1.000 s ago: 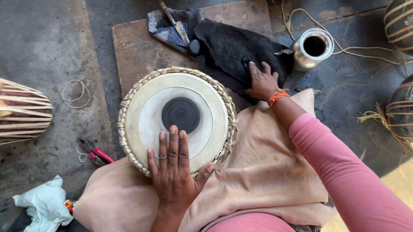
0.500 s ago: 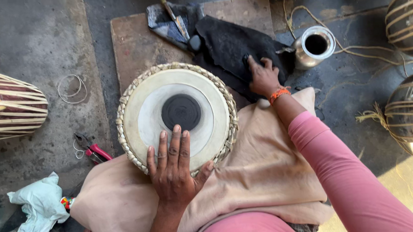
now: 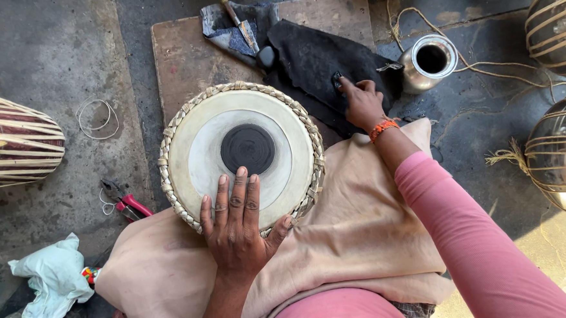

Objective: The person applies a dark paste to the central black spot of a tabla drum and spreads it with their fingers. They then use a curved metal tool to scrape and smooth the paste, repeating the application and smoothing process.

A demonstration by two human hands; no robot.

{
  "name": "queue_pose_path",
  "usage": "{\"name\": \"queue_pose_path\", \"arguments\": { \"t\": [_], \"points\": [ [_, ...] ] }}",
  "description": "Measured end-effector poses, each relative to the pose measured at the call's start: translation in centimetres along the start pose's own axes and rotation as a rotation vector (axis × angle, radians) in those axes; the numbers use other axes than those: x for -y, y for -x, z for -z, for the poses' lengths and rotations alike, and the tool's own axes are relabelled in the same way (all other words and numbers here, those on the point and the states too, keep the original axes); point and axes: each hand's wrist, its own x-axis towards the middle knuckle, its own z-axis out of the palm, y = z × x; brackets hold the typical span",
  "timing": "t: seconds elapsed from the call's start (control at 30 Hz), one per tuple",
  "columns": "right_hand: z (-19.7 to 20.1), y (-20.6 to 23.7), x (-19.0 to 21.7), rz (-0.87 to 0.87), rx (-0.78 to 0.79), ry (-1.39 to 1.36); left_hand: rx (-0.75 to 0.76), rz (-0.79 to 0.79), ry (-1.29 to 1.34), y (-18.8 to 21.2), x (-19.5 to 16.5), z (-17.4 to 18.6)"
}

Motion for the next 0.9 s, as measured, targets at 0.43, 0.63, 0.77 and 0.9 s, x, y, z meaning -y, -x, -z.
{"name": "queue_pose_path", "arguments": {
  "t": [0.43,0.63,0.77,0.9],
  "points": [
    [0.6,0.0,0.6,-0.08,-0.015,-0.109,-0.012,0.001,0.001,-0.1,0.0,0.0],
    [1.0,0.2,1.2,-0.005,0.026,0.043,-0.009,-0.003,0.001,-0.1,0.0,0.1],
    [1.6,0.4,1.4,-0.068,0.094,0.016,-0.007,-0.004,-0.003,-0.3,0.0,0.3],
    [1.5,0.3,1.3,-0.155,-0.043,-0.139,-0.018,-0.004,-0.009,-0.4,-0.1,0.3]
  ]
}}
